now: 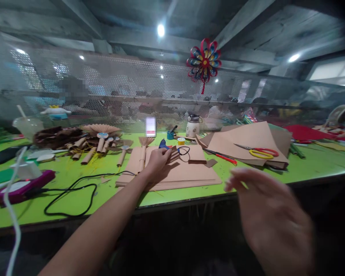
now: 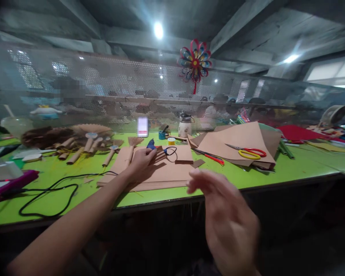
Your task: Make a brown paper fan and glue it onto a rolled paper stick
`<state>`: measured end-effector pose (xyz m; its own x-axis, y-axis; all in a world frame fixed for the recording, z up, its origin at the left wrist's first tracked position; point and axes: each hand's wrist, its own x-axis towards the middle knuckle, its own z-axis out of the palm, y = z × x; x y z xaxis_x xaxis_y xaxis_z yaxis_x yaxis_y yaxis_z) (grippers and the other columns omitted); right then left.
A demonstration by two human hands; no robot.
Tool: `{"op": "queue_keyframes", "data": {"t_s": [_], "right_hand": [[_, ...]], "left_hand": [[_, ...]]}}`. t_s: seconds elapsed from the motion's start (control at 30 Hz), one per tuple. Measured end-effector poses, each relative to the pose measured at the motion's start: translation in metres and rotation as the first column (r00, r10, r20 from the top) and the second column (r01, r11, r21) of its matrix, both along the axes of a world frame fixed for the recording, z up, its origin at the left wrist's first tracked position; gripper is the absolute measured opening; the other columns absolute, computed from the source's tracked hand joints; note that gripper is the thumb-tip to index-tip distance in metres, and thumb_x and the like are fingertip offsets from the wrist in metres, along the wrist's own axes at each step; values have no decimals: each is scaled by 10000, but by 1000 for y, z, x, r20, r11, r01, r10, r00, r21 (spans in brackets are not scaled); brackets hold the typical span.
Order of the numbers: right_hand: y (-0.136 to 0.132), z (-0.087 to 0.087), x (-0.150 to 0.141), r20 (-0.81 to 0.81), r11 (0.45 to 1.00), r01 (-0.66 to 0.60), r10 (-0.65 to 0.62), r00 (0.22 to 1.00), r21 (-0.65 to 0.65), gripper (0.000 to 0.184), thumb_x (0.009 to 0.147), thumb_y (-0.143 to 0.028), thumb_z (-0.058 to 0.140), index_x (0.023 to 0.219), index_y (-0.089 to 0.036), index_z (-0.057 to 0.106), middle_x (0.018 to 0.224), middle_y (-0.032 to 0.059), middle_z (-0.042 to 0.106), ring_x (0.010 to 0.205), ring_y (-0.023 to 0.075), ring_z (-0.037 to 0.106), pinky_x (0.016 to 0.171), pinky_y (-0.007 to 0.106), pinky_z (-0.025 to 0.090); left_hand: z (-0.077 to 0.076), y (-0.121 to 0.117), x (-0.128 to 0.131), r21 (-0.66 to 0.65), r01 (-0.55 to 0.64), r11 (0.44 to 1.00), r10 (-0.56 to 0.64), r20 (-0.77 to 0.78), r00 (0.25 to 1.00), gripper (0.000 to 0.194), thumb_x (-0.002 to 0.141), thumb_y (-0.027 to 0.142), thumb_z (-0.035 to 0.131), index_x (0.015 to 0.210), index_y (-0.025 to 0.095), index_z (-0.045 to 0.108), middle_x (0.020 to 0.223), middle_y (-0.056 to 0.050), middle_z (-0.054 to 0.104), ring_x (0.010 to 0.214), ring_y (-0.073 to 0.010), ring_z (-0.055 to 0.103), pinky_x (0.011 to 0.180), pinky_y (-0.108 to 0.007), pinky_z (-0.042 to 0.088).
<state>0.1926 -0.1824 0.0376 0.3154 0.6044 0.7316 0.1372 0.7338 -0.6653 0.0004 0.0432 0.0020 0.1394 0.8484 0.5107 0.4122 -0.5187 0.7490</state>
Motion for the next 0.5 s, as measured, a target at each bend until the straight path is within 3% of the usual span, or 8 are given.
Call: {"op": "queue_keyframes", "data": {"t_s": [0.13,0.23,0.37,0.5], "right_hand": [[61,-33,10,-208,976,-23,-23,978,-218,282,852,-395,605,1037,-186,645,928,88,657,683,167,619,604,337,541],[100,-59,29,-152,924,56,-122,981,-378,403,781,-455,644,1062,-167,625,816,58,651,580,130,564,472,253,496],[120,-70,45,-141,898,65,-140,980,-436,452,702,-451,676,1046,-161,631,699,16,609,556,128,549,445,227,477],[127,-70,47,-200,880,20,-130,971,-475,368,636,-399,681,900,-144,652,641,5,590,484,109,523,402,208,428]], "left_hand": [[3,-4,0,18,-3,1000,3,-17,1000,411,808,469,530,522,174,523,482,-3,479,484,-115,401,466,-261,315],[7,-5,-1,37,-18,999,19,-29,999,394,808,452,527,530,173,534,490,-7,492,498,-124,428,479,-262,325],[11,-4,-3,64,-74,995,75,-25,997,368,802,446,518,574,164,582,528,-21,538,540,-142,467,503,-261,333],[18,4,-12,91,-171,981,170,17,985,374,808,466,495,632,158,613,542,-17,547,543,-141,461,521,-259,327]]}}
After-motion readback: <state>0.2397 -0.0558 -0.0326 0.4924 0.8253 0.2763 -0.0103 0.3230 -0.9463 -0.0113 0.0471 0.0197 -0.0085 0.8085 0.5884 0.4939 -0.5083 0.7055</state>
